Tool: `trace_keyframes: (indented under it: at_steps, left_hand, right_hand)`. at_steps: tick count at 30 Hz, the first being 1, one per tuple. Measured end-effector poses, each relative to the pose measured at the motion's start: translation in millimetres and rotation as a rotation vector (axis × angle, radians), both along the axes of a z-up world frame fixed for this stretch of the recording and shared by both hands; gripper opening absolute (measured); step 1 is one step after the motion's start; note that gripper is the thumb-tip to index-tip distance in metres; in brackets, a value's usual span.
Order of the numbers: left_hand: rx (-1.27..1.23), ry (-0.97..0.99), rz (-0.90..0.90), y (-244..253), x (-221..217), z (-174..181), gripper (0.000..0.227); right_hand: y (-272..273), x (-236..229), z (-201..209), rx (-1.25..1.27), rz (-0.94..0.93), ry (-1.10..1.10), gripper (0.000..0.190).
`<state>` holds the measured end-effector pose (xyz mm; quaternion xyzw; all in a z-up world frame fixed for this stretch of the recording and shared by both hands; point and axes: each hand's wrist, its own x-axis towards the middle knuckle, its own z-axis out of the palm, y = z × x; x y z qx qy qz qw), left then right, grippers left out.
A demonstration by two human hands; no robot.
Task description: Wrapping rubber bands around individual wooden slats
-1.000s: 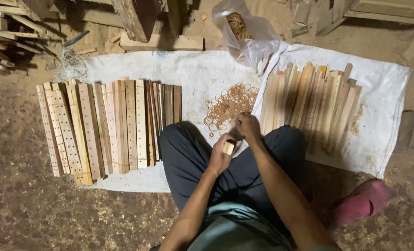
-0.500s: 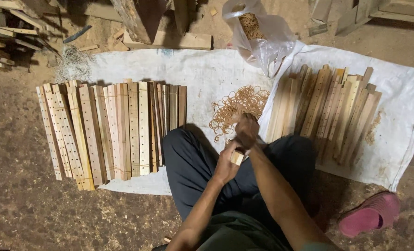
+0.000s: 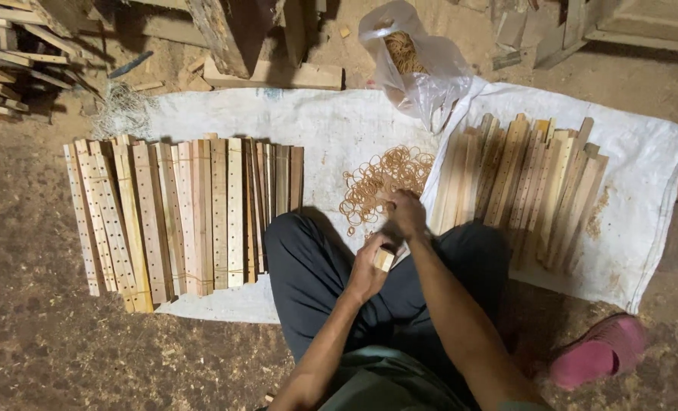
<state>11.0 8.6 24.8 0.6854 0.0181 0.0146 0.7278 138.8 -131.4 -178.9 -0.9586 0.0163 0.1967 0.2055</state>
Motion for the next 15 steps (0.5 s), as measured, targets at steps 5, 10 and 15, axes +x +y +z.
trace_keyframes:
  at_steps: [5, 10, 15]
  left_hand:
    - [-0.015, 0.017, 0.014, 2, 1, -10, 0.007]
    - [0.034, 0.040, 0.027, 0, 4, -3, 0.015]
    - [0.023, 0.049, 0.016, -3, 4, -7, 0.013]
  right_hand:
    - [30, -1, 33, -0.182, -0.001, 0.089, 0.020]
    - [23, -3, 10, -0.071, -0.030, 0.054, 0.017]
    - [0, 11, 15, 0.358, -0.255, 0.111, 0.035]
